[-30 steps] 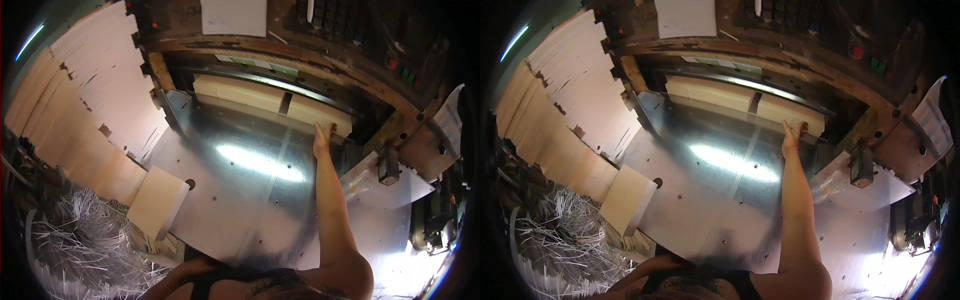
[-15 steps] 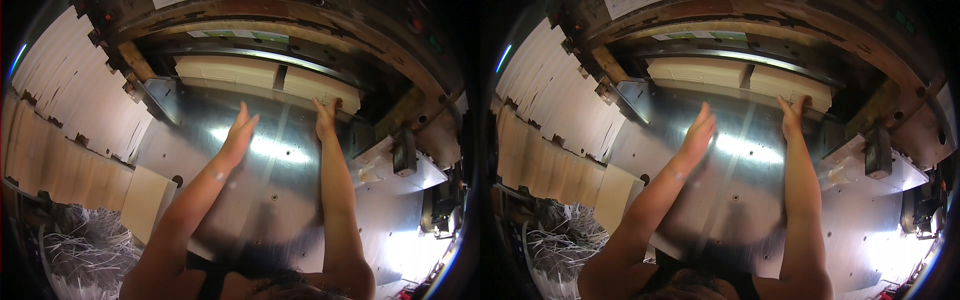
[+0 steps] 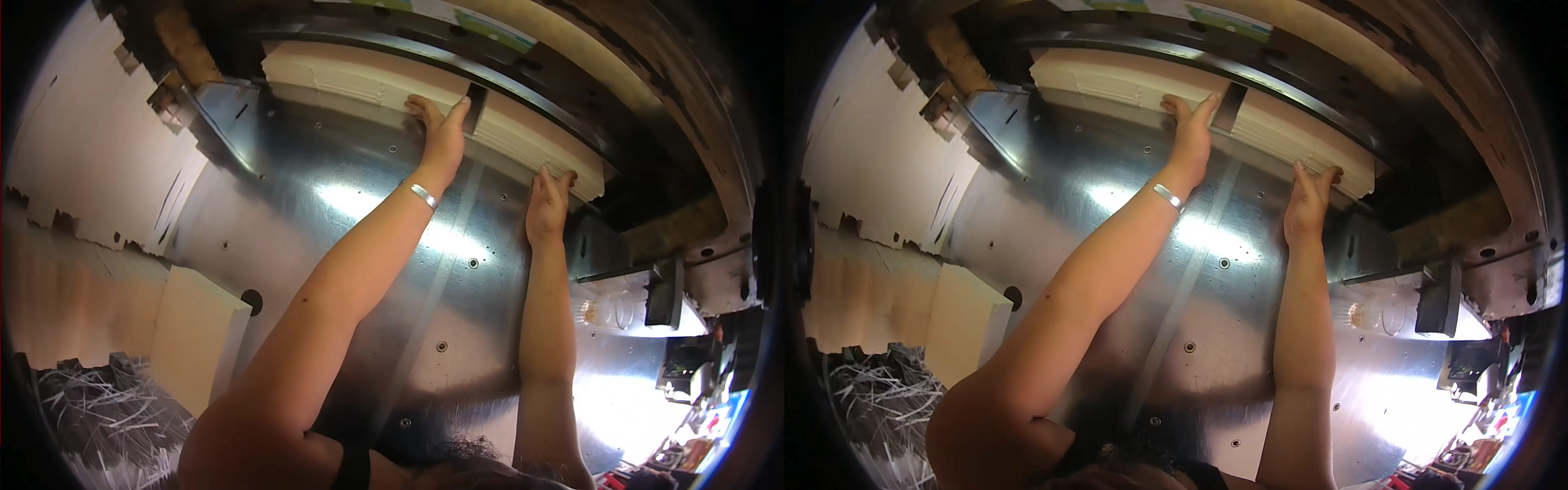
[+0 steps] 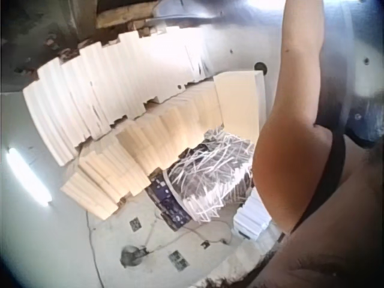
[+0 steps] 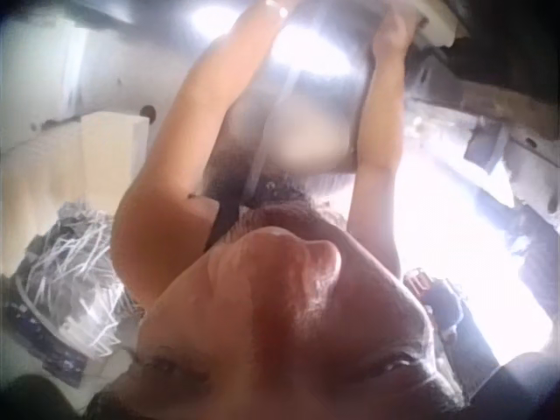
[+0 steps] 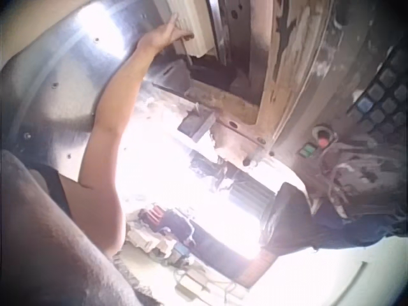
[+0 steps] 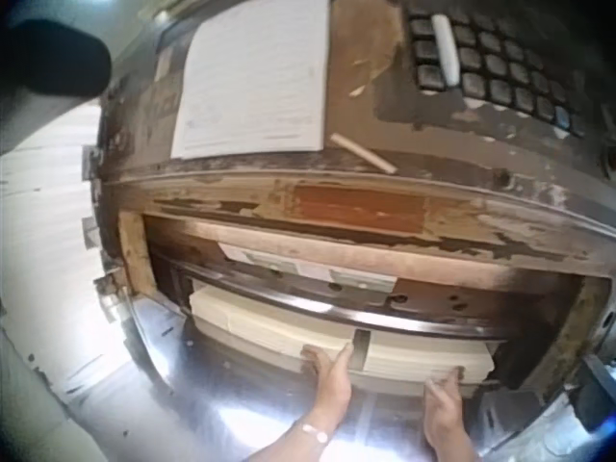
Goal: The person aligns stacks of paper against a guide on a metal workbench, operates a large industrial paper cutter to trim the edges, and collects the resulting thin strips of paper into a plastic bag.
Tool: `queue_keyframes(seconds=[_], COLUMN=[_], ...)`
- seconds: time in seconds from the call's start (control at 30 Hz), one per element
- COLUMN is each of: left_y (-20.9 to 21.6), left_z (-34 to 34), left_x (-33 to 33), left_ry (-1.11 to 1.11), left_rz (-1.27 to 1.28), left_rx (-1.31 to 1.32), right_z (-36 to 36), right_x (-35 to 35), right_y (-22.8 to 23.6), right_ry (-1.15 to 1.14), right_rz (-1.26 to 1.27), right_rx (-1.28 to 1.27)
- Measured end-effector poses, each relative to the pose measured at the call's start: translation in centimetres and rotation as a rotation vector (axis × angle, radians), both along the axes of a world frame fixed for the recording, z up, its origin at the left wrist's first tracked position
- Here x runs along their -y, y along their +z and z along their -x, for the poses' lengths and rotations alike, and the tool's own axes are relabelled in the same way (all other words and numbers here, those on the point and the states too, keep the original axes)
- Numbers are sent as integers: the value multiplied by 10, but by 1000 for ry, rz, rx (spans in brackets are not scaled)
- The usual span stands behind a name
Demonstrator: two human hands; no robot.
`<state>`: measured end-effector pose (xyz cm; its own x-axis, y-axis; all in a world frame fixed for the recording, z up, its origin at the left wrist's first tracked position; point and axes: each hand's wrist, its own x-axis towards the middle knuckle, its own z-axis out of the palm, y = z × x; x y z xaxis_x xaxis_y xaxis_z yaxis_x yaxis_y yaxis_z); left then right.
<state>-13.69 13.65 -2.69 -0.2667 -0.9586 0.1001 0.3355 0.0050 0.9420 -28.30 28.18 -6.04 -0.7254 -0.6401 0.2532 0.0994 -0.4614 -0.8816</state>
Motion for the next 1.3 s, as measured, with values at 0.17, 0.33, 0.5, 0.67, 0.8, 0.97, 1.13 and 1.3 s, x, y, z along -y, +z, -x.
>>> queue_keyframes(seconds=[0.17, 0.33, 0.5, 0.67, 0.8, 0.97, 1.13, 1.3], left_y=[3, 2, 6, 5, 4, 4, 8, 18], left_z=[2, -3, -6, -9, -9, -7, -12, -12], left_x=[2, 6, 3, 4, 6, 5, 4, 20], left_ry=[-39, -48, -93, -101, -116, -124, -105, 140], left_rz=[-33, -23, -33, -34, -41, -33, -51, -55], left_rx=[-91, -117, -90, -93, -96, -109, -175, 25], right_z=[-2, -8, -3, -7, -10, -5, -14, 15], right_x=[-8, -6, -7, -6, -6, -7, -4, -8], right_y=[8, 13, 10, 12, 14, 12, 16, -2], right_ry=[134, 112, 93, 90, 73, 60, 69, 145], right_rz=[25, 4, -6, -8, 5, 15, 16, 59], right_rx=[-23, 3, 8, 21, 34, 38, 20, -32])
